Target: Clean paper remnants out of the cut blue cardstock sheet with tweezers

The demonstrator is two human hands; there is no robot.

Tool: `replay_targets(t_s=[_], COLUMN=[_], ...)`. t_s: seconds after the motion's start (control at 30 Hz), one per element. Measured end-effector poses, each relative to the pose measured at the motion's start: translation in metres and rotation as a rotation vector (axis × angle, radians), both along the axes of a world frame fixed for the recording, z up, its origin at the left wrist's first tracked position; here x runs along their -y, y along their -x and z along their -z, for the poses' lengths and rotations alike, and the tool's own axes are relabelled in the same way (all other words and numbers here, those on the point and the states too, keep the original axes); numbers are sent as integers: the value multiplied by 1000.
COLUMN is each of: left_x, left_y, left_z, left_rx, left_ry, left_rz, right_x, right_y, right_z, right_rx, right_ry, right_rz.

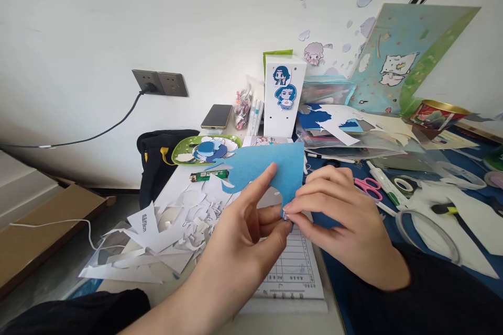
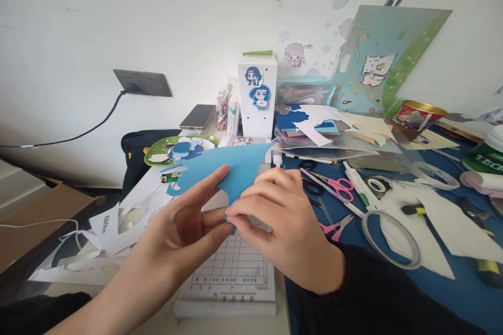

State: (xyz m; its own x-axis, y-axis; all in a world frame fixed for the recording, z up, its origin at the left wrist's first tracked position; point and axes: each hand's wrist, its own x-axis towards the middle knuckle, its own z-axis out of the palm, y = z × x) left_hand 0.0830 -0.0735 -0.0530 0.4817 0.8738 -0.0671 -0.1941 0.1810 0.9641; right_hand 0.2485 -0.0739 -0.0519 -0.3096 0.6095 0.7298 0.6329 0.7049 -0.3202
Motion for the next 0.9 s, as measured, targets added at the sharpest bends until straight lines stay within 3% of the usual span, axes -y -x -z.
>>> replay_targets(t_s=[0.37,0.9], left_x=[0,0], left_y=[0,0], left_z=[1,2], left_rx=[-74,-82], left_ry=[-30,-16], left_rz=[-70,-30], right_x=[0,-1], right_y=[-4,-5], right_z=[-1,2], right_rx=[-45,-87], right_ry=[79,179], right_rz=[-22,-34])
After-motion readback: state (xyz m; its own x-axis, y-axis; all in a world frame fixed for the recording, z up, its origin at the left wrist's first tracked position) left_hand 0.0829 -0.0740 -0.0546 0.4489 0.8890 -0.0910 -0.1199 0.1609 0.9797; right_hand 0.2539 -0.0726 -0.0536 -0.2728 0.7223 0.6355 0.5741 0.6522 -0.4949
